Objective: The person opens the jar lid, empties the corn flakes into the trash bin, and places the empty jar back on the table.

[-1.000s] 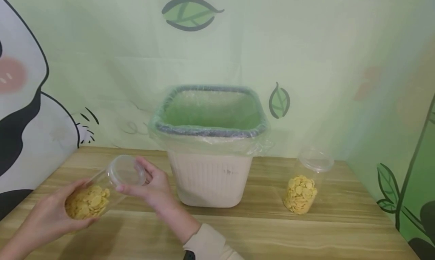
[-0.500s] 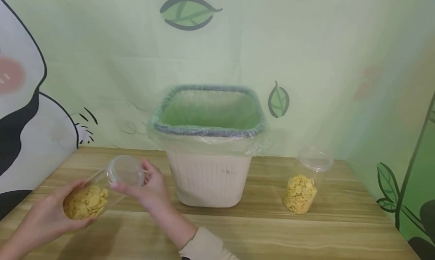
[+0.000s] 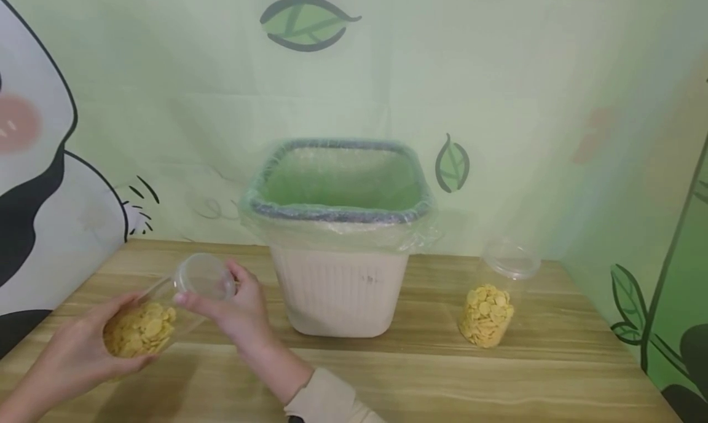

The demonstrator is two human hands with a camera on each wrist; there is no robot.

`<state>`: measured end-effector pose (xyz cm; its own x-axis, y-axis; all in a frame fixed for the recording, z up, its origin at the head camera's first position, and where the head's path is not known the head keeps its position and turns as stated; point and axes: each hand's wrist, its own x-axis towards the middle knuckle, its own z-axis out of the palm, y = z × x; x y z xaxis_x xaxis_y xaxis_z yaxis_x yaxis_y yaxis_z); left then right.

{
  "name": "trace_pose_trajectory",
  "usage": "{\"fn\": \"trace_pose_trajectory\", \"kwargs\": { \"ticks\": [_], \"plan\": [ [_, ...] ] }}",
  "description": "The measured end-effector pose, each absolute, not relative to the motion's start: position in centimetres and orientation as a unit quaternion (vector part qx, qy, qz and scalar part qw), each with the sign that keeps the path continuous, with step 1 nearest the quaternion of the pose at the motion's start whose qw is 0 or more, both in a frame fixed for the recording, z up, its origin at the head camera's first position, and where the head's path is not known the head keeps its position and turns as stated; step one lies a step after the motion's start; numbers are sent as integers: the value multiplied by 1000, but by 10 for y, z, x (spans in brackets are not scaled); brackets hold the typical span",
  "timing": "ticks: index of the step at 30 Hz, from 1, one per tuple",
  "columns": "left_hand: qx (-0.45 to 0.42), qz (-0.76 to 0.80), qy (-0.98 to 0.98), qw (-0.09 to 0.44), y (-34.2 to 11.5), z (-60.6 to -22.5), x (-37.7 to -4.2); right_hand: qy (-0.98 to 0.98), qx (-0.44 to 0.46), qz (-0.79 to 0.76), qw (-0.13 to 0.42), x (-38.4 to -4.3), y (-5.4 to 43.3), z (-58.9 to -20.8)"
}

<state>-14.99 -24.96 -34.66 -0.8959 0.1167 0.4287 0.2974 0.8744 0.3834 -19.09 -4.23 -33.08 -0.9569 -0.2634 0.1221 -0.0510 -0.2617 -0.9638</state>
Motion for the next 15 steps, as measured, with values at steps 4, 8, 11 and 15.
{"fn": "trace_pose_trajectory", "kwargs": {
  "ticks": [4,8,11,15],
  "plan": [
    [-110,-225,-947,201,-251,-347,-149,607,-134,-779,77,-191,-41,-331],
    [-116,-225,-943,215,-252,-347,-148,610,-137,-776,85,-191,-40,-330],
    [-120,-224,-941,223,-252,-346,-147,608,-147,-775,87,-192,-38,-329],
    [-124,-223,-939,230,-253,-346,-147,602,-163,-776,95,-193,-34,-329]
  ]
}}
